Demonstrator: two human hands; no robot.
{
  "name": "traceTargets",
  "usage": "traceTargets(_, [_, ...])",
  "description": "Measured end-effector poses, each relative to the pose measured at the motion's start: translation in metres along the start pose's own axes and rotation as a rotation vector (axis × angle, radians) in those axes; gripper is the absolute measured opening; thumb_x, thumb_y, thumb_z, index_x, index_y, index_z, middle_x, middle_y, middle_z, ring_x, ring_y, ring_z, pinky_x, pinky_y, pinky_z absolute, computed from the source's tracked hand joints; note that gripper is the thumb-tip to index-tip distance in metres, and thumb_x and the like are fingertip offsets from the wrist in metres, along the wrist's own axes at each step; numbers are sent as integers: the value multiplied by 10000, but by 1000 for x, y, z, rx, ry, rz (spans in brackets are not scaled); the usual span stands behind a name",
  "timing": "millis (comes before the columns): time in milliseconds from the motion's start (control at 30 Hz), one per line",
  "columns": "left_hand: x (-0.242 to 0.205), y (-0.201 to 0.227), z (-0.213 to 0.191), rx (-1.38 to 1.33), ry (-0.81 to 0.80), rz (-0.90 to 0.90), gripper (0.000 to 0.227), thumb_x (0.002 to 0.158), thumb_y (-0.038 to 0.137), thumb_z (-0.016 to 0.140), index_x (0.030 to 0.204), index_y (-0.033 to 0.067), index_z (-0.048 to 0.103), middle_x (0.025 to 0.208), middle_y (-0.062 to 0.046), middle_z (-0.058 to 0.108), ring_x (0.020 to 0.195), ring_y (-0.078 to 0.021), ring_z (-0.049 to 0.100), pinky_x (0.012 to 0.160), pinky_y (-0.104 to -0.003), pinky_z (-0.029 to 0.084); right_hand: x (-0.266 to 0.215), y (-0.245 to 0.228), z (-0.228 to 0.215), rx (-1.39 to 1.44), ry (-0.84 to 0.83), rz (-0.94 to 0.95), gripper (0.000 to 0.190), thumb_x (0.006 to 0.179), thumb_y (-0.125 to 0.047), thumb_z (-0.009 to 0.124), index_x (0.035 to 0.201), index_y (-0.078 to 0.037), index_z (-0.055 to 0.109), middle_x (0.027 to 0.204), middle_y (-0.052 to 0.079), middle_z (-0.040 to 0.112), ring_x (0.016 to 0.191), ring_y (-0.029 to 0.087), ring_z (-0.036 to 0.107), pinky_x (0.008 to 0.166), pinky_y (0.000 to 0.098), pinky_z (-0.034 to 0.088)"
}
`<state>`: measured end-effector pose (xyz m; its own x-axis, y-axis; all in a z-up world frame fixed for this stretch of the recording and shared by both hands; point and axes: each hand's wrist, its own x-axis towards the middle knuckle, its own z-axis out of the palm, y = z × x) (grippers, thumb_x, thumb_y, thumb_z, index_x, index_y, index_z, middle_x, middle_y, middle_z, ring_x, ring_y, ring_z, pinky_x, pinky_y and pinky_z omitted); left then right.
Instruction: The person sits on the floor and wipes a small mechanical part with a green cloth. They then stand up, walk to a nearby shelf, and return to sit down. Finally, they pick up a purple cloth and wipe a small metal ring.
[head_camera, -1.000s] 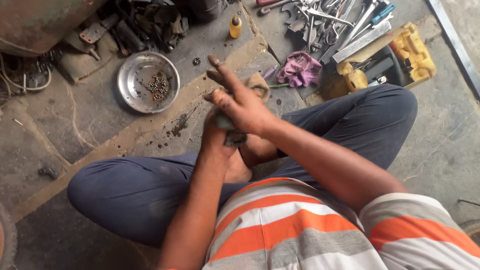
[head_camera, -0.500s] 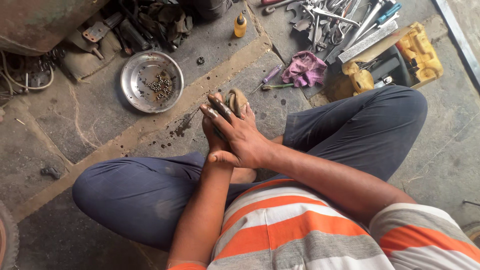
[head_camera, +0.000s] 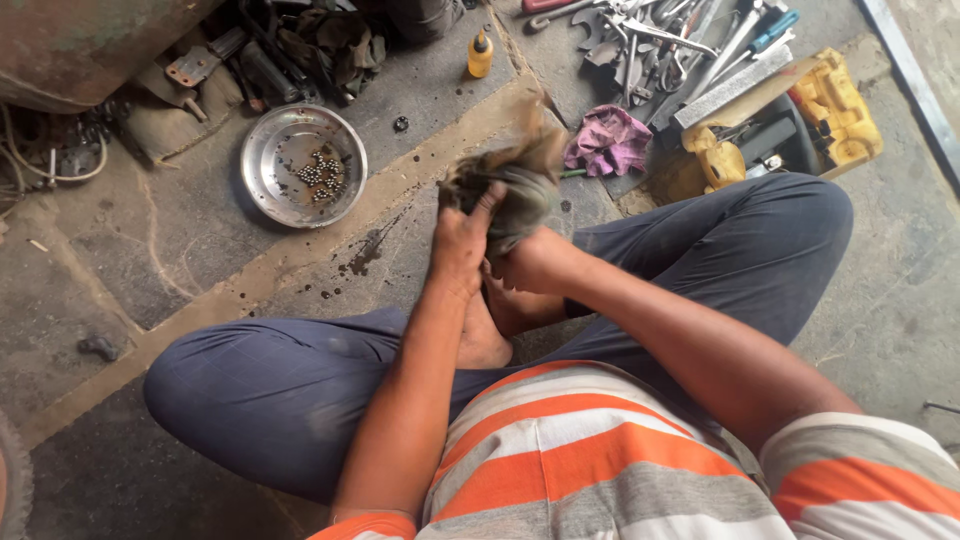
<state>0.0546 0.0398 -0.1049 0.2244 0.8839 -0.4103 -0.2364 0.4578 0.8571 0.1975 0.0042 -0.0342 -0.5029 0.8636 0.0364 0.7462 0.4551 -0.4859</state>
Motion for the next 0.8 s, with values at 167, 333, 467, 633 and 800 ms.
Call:
traceTargets(167, [17,-47,-2,6,300,84,294,949,77,574,1175,-68,694,1120,-144,728,995,-245,680,873,-364,553,-13,8,57,-220,-289,146,113,843,-228,650,825,-156,736,846,93,702,819,299,669,737,475,559])
traceTargets(333, [17,-29,-18,-198,400,9,353,967,96,458,1227,19,684,1110,-78,742,979,-218,716,839,-338,603,-22,-4,31,-230,82,-35,170,859,-321,723,867,-155,758,940,88,683,949,309,656,844,472,544])
traceTargets(467, [16,18,-36,-391,484,-205,344,1004,153,428,1225,-5,638,1078,-134,714,958,-308,695,826,-451,593,-14,-24,-4,-199,415,-124,373,860,-214,718,1230,-169,717,1245,121,653,1135,323,638,964,453,541])
traceTargets(633, [-3,18,11,-531,32,-140,421,1077,300,540,1352,-11,610,1245,-94,686,1098,-216,650,977,-341,535,21,9,-25,242,469,606,774,945,-165,685,1592,-21,285,1372,301,474,1153,471,540,951,546,495])
traceTargets(800, [-5,-12,22,-219,278,-216,468,1009,296,619,1359,-15,615,1240,-161,687,1129,-238,674,958,-349,553,28,-5,21,20,352,443,736,970,-97,611,1633,-148,297,1573,314,369,1330,482,454,1073,558,421])
